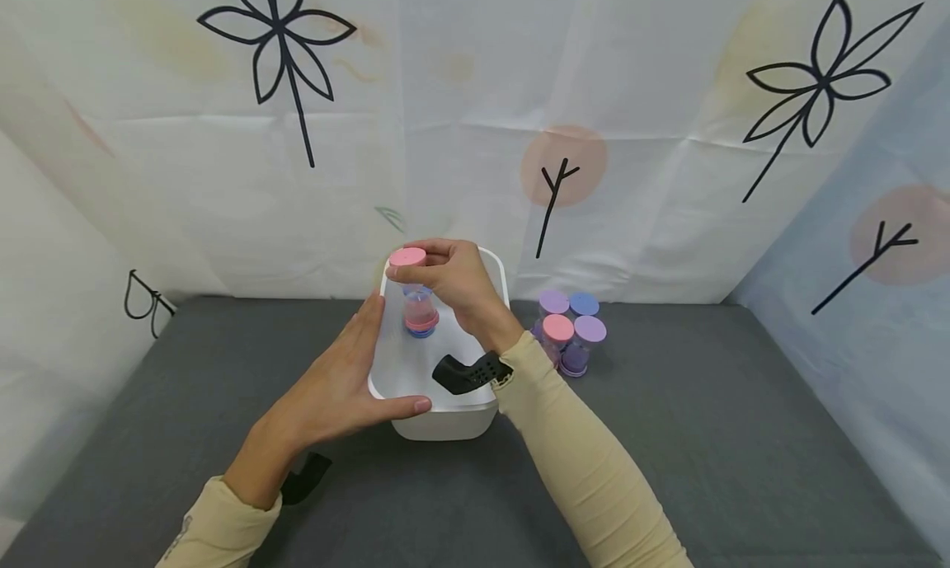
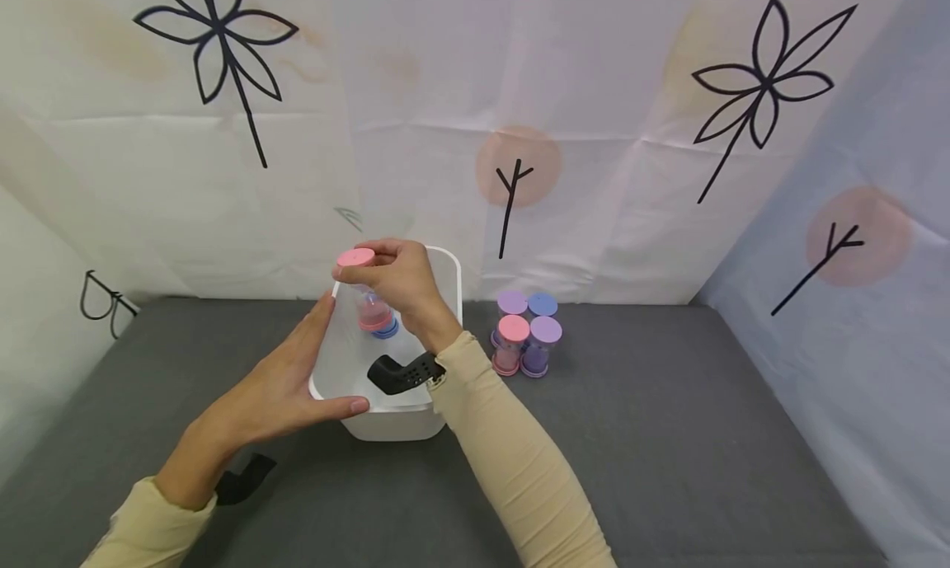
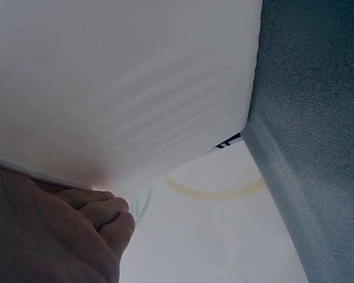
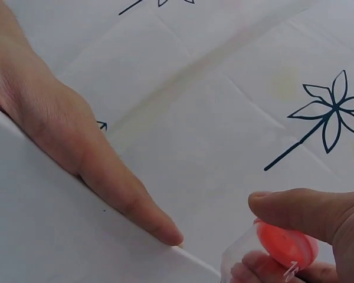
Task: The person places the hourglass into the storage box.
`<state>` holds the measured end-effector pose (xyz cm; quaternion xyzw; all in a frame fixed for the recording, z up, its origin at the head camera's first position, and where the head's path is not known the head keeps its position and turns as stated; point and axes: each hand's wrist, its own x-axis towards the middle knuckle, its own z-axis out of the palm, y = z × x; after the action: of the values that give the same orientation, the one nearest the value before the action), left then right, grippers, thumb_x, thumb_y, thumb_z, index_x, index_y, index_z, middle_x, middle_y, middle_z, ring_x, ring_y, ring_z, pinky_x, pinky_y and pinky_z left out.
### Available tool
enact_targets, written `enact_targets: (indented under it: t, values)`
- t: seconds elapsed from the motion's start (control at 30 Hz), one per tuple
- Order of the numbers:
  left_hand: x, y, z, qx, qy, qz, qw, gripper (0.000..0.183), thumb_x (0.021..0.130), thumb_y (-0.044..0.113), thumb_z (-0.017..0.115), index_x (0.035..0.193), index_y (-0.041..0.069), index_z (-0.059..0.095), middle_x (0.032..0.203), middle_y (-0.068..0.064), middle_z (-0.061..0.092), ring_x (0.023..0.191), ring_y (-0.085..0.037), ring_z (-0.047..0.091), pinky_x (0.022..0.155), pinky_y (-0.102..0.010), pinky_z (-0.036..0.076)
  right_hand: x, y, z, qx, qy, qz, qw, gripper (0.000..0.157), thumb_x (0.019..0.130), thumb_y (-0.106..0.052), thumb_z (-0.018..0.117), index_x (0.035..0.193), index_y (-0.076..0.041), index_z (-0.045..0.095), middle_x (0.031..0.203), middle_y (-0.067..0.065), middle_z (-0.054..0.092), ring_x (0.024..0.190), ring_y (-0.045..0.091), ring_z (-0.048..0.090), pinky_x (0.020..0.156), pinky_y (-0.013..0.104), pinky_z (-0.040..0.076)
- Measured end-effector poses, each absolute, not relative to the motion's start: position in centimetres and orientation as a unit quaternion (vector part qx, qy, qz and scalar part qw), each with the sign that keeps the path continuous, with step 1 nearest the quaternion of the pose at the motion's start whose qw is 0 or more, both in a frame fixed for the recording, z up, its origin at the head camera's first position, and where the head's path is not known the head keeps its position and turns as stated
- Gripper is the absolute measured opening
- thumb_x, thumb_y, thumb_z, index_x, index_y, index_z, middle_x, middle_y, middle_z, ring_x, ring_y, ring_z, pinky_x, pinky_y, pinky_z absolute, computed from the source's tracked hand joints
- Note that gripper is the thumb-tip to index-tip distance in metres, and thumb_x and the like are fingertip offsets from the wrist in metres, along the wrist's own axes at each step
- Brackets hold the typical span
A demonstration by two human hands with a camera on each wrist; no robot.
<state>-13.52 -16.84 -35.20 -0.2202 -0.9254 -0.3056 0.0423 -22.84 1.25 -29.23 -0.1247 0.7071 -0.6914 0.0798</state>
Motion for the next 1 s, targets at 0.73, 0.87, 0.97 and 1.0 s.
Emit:
enact_targets:
  t: [0.73, 0.87, 0.97, 1.0]
  values:
    - [-13.43, -16.95, -35.22, -0.225, -0.923, -0.308, 0.04, 0.132, 0.077, 0.07, 0.076, 0.163, 0.011, -0.006, 0.17, -0.007, -0.001, 0.154, -0.032, 0.009, 0.115, -0.06, 0.026, -22.86, 1.09, -29.82, -0.161, 0.84, -0.499, 0.14, 0.028, 0.077, -0.009, 0.088, 0.102, 0.0, 0.078, 0.081, 0.003, 0.073, 0.077, 0.012, 0.061, 0.067, 0.023, 0.05]
    - [-13.44, -16.93, -35.24, -0.223, -0.925, -0.306, 0.037, 0.132, 0.077, 0.07, 0.076, 0.163, 0.011, -0.005, 0.17, -0.007, -0.002, 0.154, -0.033, 0.008, 0.115, -0.061, 0.025, -22.92, 1.11, -29.89, -0.158, 0.85, -0.478, 0.154, 0.026, 0.077, -0.009, 0.088, 0.1, -0.001, 0.078, 0.082, 0.003, 0.073, 0.079, 0.014, 0.061, 0.068, 0.024, 0.051]
    - [-13.44, -16.95, -35.24, -0.221, -0.925, -0.307, 0.035, 0.132, 0.076, 0.071, 0.076, 0.163, 0.01, -0.004, 0.17, -0.006, -0.002, 0.154, -0.033, 0.009, 0.115, -0.061, 0.025, -22.99, 0.99, -30.0, -0.154, 0.857, -0.466, 0.156, 0.028, 0.076, -0.01, 0.089, 0.101, -0.002, 0.078, 0.084, 0.002, 0.073, 0.081, 0.014, 0.062, 0.069, 0.024, 0.051]
    - [-13.44, -16.96, -35.24, -0.221, -0.925, -0.307, 0.035, 0.132, 0.076, 0.071, 0.075, 0.163, 0.01, -0.003, 0.17, -0.006, -0.002, 0.154, -0.033, 0.008, 0.115, -0.061, 0.025, -23.02, 0.93, -30.04, -0.154, 0.86, -0.462, 0.155, 0.029, 0.076, -0.01, 0.089, 0.102, -0.001, 0.078, 0.085, 0.002, 0.073, 0.081, 0.014, 0.062, 0.069, 0.024, 0.05]
